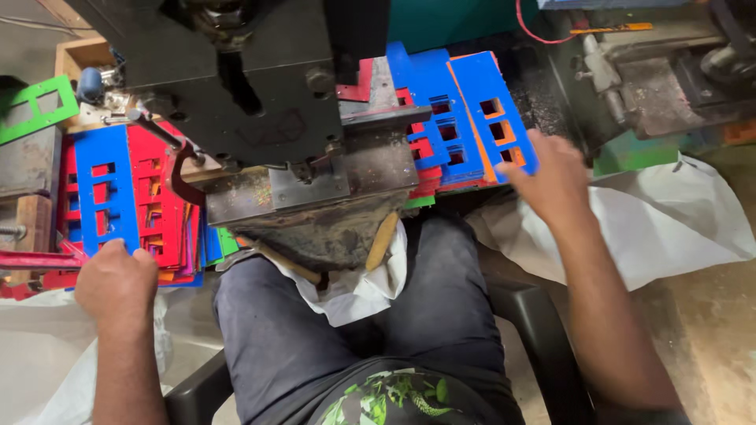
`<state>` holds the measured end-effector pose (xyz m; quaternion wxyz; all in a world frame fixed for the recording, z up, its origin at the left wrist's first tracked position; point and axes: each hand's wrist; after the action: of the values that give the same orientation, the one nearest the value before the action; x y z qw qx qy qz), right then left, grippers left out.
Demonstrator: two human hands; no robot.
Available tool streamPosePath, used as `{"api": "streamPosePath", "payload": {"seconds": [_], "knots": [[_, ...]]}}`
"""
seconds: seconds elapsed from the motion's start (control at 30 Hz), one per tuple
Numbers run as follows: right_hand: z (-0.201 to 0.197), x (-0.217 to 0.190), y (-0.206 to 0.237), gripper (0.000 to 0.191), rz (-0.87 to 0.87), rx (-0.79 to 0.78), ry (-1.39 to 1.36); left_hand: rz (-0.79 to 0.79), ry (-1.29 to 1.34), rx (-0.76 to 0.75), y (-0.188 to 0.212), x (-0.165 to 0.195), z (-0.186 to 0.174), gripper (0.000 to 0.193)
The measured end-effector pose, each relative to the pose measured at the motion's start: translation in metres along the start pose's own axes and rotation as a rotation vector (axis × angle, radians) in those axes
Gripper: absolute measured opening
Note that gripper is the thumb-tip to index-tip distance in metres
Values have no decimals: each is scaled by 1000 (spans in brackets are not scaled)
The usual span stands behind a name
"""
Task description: The person repeatedly places colorful plastic frames under a press machine, activates the press to punch out rectangular sections, and removes the finished frames. The process is repeated with orange, red, and blue frames throughout the clip.
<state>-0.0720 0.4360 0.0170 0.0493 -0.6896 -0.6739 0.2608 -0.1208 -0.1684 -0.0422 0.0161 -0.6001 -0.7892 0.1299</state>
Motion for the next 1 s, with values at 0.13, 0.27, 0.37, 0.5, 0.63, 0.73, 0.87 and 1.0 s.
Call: {"api": "streamPosePath", "payload": {"seconds": [0.13, 0.27, 0.37, 0.5, 0.63, 0.73, 0.87, 1.0], "knots": [[28, 19, -4, 74, 231, -280, -10, -28, 33, 45, 10, -2, -3, 25], [30, 28, 2, 68, 122, -258, -14, -50, 144, 108, 13, -13, -7, 27], [18, 27, 8, 67, 220, -243, 97, -78, 137, 39, 10, -22, -15, 32], [-33, 30, 38, 67, 241, -174, -598, 16, 498, 209, 28, -4, -47, 26], [-68, 13, 61, 68, 158, -320, -747, 501, 787, 449, 83, 56, -89, 28], [-65, -13, 57, 71, -17, -386, -645, 718, 936, 321, 113, 122, -117, 33], [-51, -40, 29, 73, -96, -443, -529, 633, 848, 324, 111, 187, -134, 43], [-38, -43, 1, 73, -108, -472, -548, 540, 719, 285, 99, 209, -123, 45]]}}
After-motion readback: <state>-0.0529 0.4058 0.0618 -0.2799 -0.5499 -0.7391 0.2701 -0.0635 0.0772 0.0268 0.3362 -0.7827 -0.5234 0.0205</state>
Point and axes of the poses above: each hand's wrist, its own y-axis away from the middle knuckle, its own z-axis out of the palm, x = y × z, and after that the axes turned 9 degrees about -y, right-handed
